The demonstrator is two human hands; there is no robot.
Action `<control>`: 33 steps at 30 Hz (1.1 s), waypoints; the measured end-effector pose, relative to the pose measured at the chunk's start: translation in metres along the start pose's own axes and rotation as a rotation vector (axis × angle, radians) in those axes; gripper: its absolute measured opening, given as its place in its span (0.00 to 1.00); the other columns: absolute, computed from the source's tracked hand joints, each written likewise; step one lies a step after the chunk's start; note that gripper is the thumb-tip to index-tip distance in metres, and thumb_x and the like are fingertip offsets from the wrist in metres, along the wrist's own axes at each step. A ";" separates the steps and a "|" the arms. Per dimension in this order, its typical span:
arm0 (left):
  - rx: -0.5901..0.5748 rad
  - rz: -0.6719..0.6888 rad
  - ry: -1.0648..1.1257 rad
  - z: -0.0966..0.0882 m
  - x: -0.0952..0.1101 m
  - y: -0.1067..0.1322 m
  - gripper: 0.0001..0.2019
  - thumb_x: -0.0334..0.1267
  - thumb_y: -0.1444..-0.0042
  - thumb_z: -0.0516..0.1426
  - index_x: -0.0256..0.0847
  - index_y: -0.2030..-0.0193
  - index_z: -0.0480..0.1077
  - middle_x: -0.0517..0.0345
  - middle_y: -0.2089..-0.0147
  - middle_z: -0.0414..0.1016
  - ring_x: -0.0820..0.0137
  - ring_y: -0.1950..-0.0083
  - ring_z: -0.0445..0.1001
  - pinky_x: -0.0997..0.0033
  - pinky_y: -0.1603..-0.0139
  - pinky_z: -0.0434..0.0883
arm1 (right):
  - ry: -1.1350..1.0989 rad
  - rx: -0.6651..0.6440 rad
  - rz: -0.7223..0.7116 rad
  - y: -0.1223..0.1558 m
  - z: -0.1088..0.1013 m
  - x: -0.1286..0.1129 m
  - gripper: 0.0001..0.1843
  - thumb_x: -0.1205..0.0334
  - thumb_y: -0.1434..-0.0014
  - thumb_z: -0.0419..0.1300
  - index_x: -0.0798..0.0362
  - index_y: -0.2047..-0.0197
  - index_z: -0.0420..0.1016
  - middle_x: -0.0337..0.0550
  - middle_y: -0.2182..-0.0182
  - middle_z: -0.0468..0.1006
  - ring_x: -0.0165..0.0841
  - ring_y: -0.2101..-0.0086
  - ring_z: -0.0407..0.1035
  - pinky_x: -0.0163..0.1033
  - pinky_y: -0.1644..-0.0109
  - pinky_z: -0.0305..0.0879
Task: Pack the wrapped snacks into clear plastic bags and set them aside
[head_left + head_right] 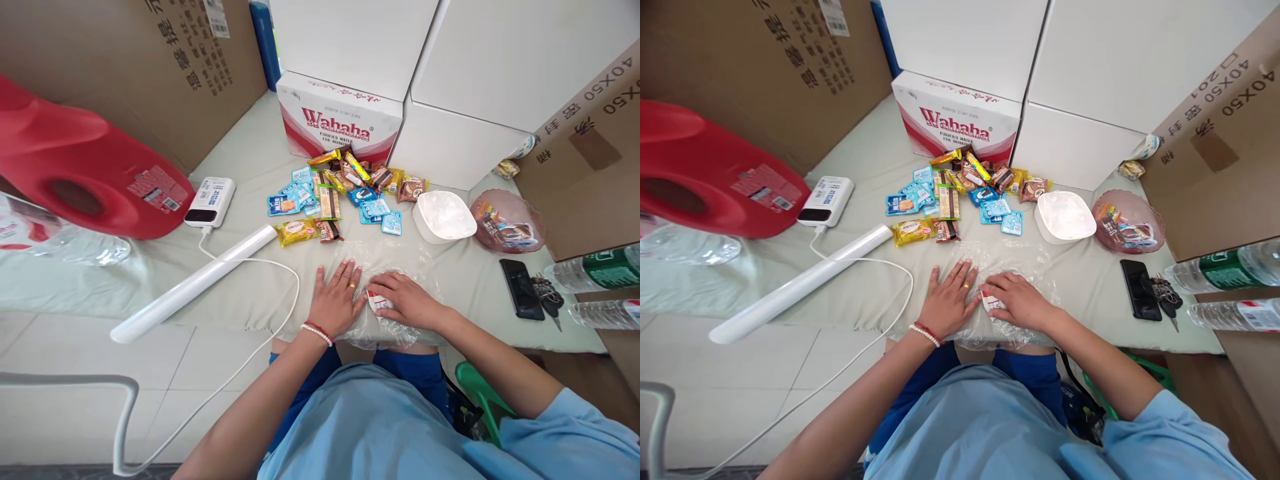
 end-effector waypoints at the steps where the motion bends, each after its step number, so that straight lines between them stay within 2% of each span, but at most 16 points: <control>1: 0.001 -0.005 -0.002 0.000 0.000 0.000 0.33 0.55 0.28 0.42 0.41 0.22 0.52 0.46 0.20 0.50 0.55 0.20 0.49 0.30 0.23 0.38 | 0.022 0.012 0.026 0.005 0.004 0.001 0.29 0.47 0.31 0.59 0.48 0.30 0.68 0.53 0.38 0.72 0.47 0.41 0.65 0.56 0.37 0.65; 6: -0.013 -0.008 -0.010 0.001 0.001 -0.001 0.40 0.61 0.31 0.43 0.36 0.21 0.48 0.42 0.20 0.47 0.53 0.19 0.47 0.30 0.23 0.36 | 0.153 0.114 0.215 0.017 0.010 0.006 0.29 0.48 0.30 0.57 0.51 0.30 0.68 0.57 0.37 0.71 0.51 0.37 0.61 0.61 0.33 0.61; 8: -0.019 -0.002 -0.011 0.002 0.000 0.000 0.42 0.63 0.32 0.44 0.35 0.21 0.48 0.41 0.20 0.46 0.52 0.19 0.46 0.30 0.23 0.35 | 0.196 0.093 0.213 0.012 0.002 0.005 0.29 0.46 0.31 0.58 0.51 0.32 0.72 0.57 0.37 0.71 0.53 0.35 0.58 0.62 0.32 0.58; 10: -0.024 0.001 -0.014 0.002 0.000 0.000 0.43 0.64 0.34 0.45 0.36 0.22 0.49 0.41 0.20 0.46 0.51 0.19 0.45 0.31 0.23 0.34 | 0.203 0.037 0.188 0.000 -0.012 0.005 0.26 0.45 0.31 0.57 0.50 0.37 0.77 0.55 0.39 0.74 0.52 0.36 0.60 0.60 0.32 0.59; 13: -0.035 0.004 -0.021 0.001 -0.001 0.000 0.43 0.65 0.34 0.46 0.37 0.22 0.50 0.42 0.19 0.46 0.51 0.19 0.45 0.31 0.23 0.34 | 0.215 -0.024 0.251 -0.029 -0.040 0.019 0.23 0.46 0.28 0.53 0.50 0.42 0.80 0.53 0.47 0.79 0.47 0.44 0.69 0.52 0.40 0.66; 15: -0.040 0.006 -0.026 0.001 0.000 -0.001 0.43 0.65 0.34 0.45 0.37 0.22 0.50 0.42 0.19 0.45 0.51 0.19 0.45 0.31 0.23 0.34 | 0.262 -0.015 0.355 -0.056 -0.058 0.040 0.23 0.50 0.28 0.52 0.51 0.40 0.78 0.55 0.48 0.80 0.47 0.47 0.71 0.50 0.44 0.69; 18: -0.051 -0.001 -0.032 0.001 0.000 -0.001 0.43 0.65 0.34 0.44 0.37 0.22 0.50 0.43 0.19 0.45 0.52 0.19 0.44 0.31 0.23 0.34 | 0.339 0.059 0.481 -0.103 -0.078 0.081 0.23 0.60 0.30 0.52 0.55 0.37 0.75 0.59 0.46 0.78 0.53 0.45 0.69 0.54 0.42 0.67; 21: -0.063 -0.003 -0.032 0.001 0.001 -0.002 0.43 0.66 0.34 0.43 0.36 0.22 0.49 0.43 0.19 0.45 0.53 0.19 0.45 0.31 0.23 0.35 | 0.354 0.211 0.498 -0.148 -0.090 0.121 0.31 0.67 0.34 0.54 0.60 0.29 0.65 0.60 0.34 0.68 0.55 0.37 0.62 0.57 0.35 0.62; 24: -0.068 0.002 -0.026 0.000 0.000 -0.002 0.43 0.66 0.33 0.43 0.35 0.22 0.49 0.44 0.19 0.45 0.54 0.19 0.45 0.30 0.23 0.35 | 0.323 0.261 0.393 -0.188 -0.093 0.147 0.39 0.67 0.37 0.57 0.60 0.24 0.55 0.57 0.26 0.55 0.55 0.30 0.52 0.60 0.28 0.52; 26: -0.066 0.002 -0.021 0.000 0.000 -0.002 0.44 0.65 0.33 0.43 0.34 0.22 0.49 0.43 0.19 0.45 0.54 0.19 0.45 0.30 0.23 0.35 | 0.306 0.241 0.365 -0.207 -0.089 0.156 0.41 0.65 0.37 0.59 0.58 0.23 0.54 0.56 0.25 0.51 0.55 0.29 0.48 0.61 0.26 0.49; 30: -0.057 0.004 -0.019 0.001 0.000 -0.002 0.43 0.65 0.33 0.43 0.35 0.22 0.49 0.43 0.19 0.46 0.54 0.19 0.45 0.30 0.23 0.35 | 0.329 0.132 0.425 -0.220 -0.072 0.152 0.38 0.65 0.39 0.61 0.57 0.26 0.62 0.57 0.27 0.58 0.55 0.31 0.55 0.58 0.28 0.54; 33: -0.049 0.011 -0.013 0.001 -0.001 -0.001 0.43 0.66 0.34 0.43 0.36 0.22 0.50 0.43 0.19 0.47 0.53 0.19 0.45 0.32 0.22 0.35 | 0.360 0.063 0.375 -0.213 -0.062 0.137 0.33 0.68 0.39 0.58 0.52 0.31 0.70 0.54 0.33 0.68 0.52 0.37 0.65 0.56 0.32 0.60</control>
Point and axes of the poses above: each hand's wrist, its own y-axis away from the middle knuckle, its own z-axis out of the palm, x = y × z, the point moved 2 cm from there along -y, towards the middle knuckle
